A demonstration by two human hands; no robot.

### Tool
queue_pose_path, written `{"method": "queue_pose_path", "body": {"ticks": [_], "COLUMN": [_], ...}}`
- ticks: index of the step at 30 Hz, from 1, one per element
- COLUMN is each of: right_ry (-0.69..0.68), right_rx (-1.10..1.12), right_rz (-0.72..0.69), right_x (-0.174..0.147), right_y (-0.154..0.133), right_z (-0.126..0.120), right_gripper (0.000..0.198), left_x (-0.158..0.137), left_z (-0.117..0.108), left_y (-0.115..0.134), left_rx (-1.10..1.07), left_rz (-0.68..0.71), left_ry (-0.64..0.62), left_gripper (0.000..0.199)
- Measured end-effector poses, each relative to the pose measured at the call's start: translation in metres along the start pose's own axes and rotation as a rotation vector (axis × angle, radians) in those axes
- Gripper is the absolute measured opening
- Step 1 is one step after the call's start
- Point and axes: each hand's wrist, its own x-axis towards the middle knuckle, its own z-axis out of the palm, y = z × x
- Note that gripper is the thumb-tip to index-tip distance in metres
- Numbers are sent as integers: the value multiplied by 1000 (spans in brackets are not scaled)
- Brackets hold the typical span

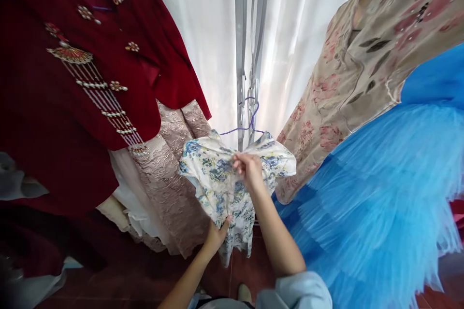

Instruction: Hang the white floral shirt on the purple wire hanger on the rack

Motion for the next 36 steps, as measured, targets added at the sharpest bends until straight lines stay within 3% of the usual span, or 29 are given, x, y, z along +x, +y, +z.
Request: {"method": "queue_pose_path", "body": {"ticks": [4, 8, 11, 13, 14, 16, 17, 18, 19, 21, 24, 27, 29, 33, 36], "right_ry": [14, 30, 35, 23, 11, -10, -15, -16, -20, -36, -60, -50, -32, 21, 106], "right_rx": [-42, -106, -112, -120, -131, -163, -181, -199, -214, -232, -248, -286, -305, -345, -457], "right_rz": [-183, -259, -281, -288, -286, -273, -272, -277, -291, -335, -392, -409, -421, -447, -370], "right_x": [31, 39, 32, 24, 20, 14, 12, 11, 10, 9, 9, 10, 13, 23, 16], "right_y": [-42, -50, -47, -44, -42, -39, -38, -36, -34, -31, -28, -28, -29, -17, 23], "right_z": [17, 17, 11, 6, 3, -2, -4, -5, -6, -8, -9, -12, -13, -17, -31], "right_gripper": [30, 31, 31, 31, 31, 30, 30, 30, 30, 27, 26, 28, 26, 28, 33], "left_x": [2, -8, -5, 8, 18, 39, 50, 61, 70, 88, 113, 134, 144, 153, 157], "left_z": [13, 23, 9, -12, -24, -46, -53, -57, -57, -46, -16, 6, 13, 14, 13], "left_y": [14, 13, 11, 25, 39, 84, 113, 146, 180, 245, 313, 336, 336, 338, 351], "left_rx": [-62, -142, -198, -200, -188, -121, -61, 0, 95, 324, 555, 691, 708, 614, 567], "left_rz": [-22, -66, -146, -100, -10, 271, 415, 566, 716, 913, 1005, 976, 1002, 1081, 1087], "left_ry": [-45, -121, -98, 95, 242, 585, 635, 606, 499, 168, -205, -448, -500, -441, -359], "left_gripper": [44, 37, 48, 60, 64, 61, 54, 43, 35, 28, 20, 21, 24, 21, 19]}}
